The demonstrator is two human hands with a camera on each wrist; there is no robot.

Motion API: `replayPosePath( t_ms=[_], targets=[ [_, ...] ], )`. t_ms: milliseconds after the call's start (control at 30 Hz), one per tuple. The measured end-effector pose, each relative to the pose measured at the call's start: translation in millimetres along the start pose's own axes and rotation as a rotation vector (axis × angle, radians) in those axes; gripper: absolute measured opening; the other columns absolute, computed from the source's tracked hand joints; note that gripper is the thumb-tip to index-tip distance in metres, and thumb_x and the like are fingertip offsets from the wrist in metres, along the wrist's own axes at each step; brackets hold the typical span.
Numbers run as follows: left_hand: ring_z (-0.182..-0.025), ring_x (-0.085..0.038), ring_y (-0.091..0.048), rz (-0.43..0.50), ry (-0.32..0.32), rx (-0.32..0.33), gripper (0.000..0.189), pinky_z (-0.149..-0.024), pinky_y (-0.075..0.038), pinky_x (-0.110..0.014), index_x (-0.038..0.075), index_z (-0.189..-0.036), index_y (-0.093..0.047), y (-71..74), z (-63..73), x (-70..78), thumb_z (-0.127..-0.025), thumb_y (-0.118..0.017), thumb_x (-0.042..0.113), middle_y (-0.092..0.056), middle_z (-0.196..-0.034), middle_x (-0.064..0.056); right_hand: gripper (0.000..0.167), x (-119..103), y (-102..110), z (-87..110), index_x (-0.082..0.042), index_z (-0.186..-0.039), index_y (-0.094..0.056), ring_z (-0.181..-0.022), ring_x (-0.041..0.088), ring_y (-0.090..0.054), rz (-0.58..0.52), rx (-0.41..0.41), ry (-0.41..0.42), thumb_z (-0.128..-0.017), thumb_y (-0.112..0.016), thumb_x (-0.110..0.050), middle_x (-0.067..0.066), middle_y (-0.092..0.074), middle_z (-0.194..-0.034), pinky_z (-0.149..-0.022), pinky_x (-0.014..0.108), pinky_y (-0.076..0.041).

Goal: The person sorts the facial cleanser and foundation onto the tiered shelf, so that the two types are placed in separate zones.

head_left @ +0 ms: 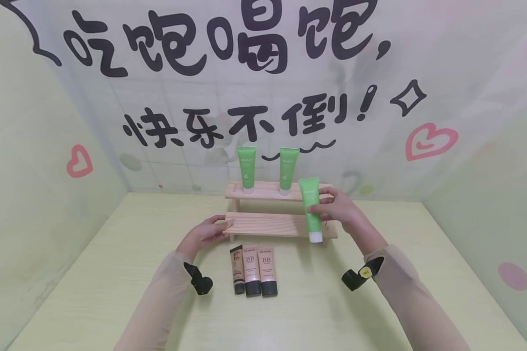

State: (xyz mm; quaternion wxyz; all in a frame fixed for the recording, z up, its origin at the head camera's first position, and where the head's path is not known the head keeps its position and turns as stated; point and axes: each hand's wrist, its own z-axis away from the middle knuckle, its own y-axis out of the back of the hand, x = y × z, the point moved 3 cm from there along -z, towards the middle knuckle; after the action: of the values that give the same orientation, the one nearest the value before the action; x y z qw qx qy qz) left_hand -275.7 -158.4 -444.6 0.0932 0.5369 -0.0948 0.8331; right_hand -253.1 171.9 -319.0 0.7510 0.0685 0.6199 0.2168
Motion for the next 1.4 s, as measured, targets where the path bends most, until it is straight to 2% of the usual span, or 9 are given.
replayPosePath(
  t_ms=[200, 600, 933, 1233, 1400],
  targets=[
    [-0.072, -0.005, -0.056, 0.007, -0.004, 0.0, 0.057, -0.063, -0.049, -0.014, 0.001, -0.14, -0.024, -0.5, 1.1, 0.7, -0.093, -0.052, 0.017, -0.055, -0.092, -0.004, 0.063, -3.6, 4.1, -3.7, -0.001, -0.132, -0.035, -0.102, 0.026, -0.055, 0.018, 0.027, -0.012, -0.079, -0.067, -0.013, 0.024, -0.047, -0.125, -0.079, 0.035, -0.054],
    [-0.074, -0.005, -0.057, 0.031, 0.006, -0.005, 0.054, -0.063, -0.049, -0.014, 0.002, -0.139, -0.025, -1.5, 3.8, 1.7, -0.094, -0.051, 0.015, -0.055, -0.091, -0.003, 0.063, -12.5, 13.8, -11.8, 0.0, -0.132, -0.033, -0.093, 0.02, -0.056, 0.024, 0.051, -0.004, -0.079, -0.067, -0.013, 0.024, -0.047, -0.124, -0.077, 0.03, -0.054],
    [-0.076, -0.005, -0.057, 0.043, 0.001, -0.02, 0.056, -0.063, -0.049, -0.014, 0.001, -0.14, -0.023, -2.4, 4.1, 2.2, -0.094, -0.051, 0.014, -0.055, -0.094, -0.004, 0.07, -13.2, 22.1, -19.0, -0.003, -0.138, -0.029, -0.109, 0.032, -0.053, -0.003, 0.095, -0.024, -0.08, -0.067, -0.012, 0.025, -0.043, -0.131, -0.084, 0.033, -0.053],
    [-0.076, -0.006, -0.057, 0.053, 0.001, -0.01, 0.058, -0.065, -0.049, -0.014, -0.001, -0.14, -0.022, 1.6, 4.1, 1.3, -0.093, -0.052, 0.015, -0.055, -0.093, -0.004, 0.071, -17.9, 26.7, -28.1, -0.005, -0.139, -0.028, -0.105, 0.031, -0.055, -0.025, 0.128, -0.02, -0.08, -0.067, -0.013, 0.023, -0.044, -0.132, -0.087, 0.037, -0.051],
    [-0.076, -0.007, -0.056, 0.06, 0.007, -0.007, 0.058, -0.066, -0.049, -0.015, -0.002, -0.14, -0.023, -1.1, 4.3, 1.3, -0.093, -0.052, 0.014, -0.054, -0.093, -0.004, 0.073, -16.9, 31.6, -33.4, -0.004, -0.14, -0.025, -0.096, 0.026, -0.058, -0.04, 0.149, -0.002, -0.08, -0.067, -0.013, 0.024, -0.043, -0.133, -0.089, 0.039, -0.05]
  ],
)
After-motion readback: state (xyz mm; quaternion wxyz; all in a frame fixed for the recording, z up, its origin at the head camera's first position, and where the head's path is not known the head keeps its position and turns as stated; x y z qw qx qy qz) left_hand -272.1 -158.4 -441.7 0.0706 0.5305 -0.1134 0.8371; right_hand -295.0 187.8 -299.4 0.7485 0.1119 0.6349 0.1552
